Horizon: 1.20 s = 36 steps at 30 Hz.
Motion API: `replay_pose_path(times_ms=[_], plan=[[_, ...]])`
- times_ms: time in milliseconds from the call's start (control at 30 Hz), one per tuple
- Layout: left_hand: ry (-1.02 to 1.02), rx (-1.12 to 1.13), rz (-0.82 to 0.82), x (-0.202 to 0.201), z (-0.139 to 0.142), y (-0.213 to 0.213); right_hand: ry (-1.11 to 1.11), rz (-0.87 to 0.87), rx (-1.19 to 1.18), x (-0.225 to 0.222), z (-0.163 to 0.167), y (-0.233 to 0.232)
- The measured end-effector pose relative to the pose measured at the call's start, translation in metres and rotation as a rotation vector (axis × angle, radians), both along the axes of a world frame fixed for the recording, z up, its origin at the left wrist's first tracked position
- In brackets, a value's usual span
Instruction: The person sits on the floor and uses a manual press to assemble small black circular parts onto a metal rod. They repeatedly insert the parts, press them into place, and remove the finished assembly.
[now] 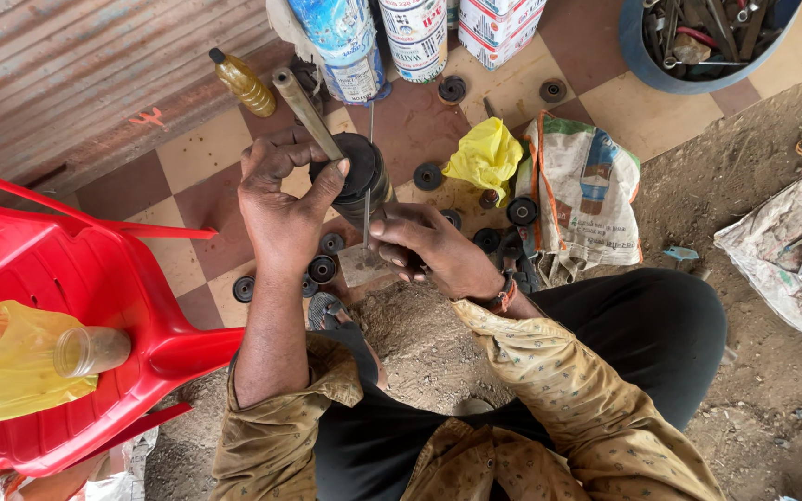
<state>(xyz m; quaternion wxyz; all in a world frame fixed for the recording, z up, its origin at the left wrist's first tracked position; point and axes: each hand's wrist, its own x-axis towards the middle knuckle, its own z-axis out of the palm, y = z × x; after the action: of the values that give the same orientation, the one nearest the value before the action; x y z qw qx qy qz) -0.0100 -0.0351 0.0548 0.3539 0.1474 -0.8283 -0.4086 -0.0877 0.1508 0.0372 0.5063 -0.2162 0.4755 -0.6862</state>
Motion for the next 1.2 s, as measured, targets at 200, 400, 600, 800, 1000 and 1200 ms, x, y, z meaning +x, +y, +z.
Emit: replay_pose_path(times_ms=[200, 400, 600, 800, 1000, 1200], plan=[[0.051, 0.080, -0.039, -0.002, -0.010, 0.000, -0.062, -0.035, -0.051, 0.003, -0.007, 0.000], [0.108, 0.159, -0.116, -0.003, -0.019, 0.002, -0.207, -0.047, -0.183, 0.002, -0.020, -0.005], [0.073, 0.218, -0.097, -0.005, -0.028, 0.004, -0.316, -0.034, -0.315, -0.006, -0.048, -0.009], [0.063, 0.291, -0.106, -0.014, -0.032, 0.015, -0.450, 0.041, -0.419, -0.020, -0.069, -0.010], [-0.026, 0.198, -0.108, -0.027, -0.024, 0.014, -0.462, 0.046, -0.448, -0.036, -0.075, -0.017], [-0.082, 0.244, -0.135, -0.024, -0.033, 0.006, -0.488, 0.111, -0.433, -0.046, -0.090, -0.020]])
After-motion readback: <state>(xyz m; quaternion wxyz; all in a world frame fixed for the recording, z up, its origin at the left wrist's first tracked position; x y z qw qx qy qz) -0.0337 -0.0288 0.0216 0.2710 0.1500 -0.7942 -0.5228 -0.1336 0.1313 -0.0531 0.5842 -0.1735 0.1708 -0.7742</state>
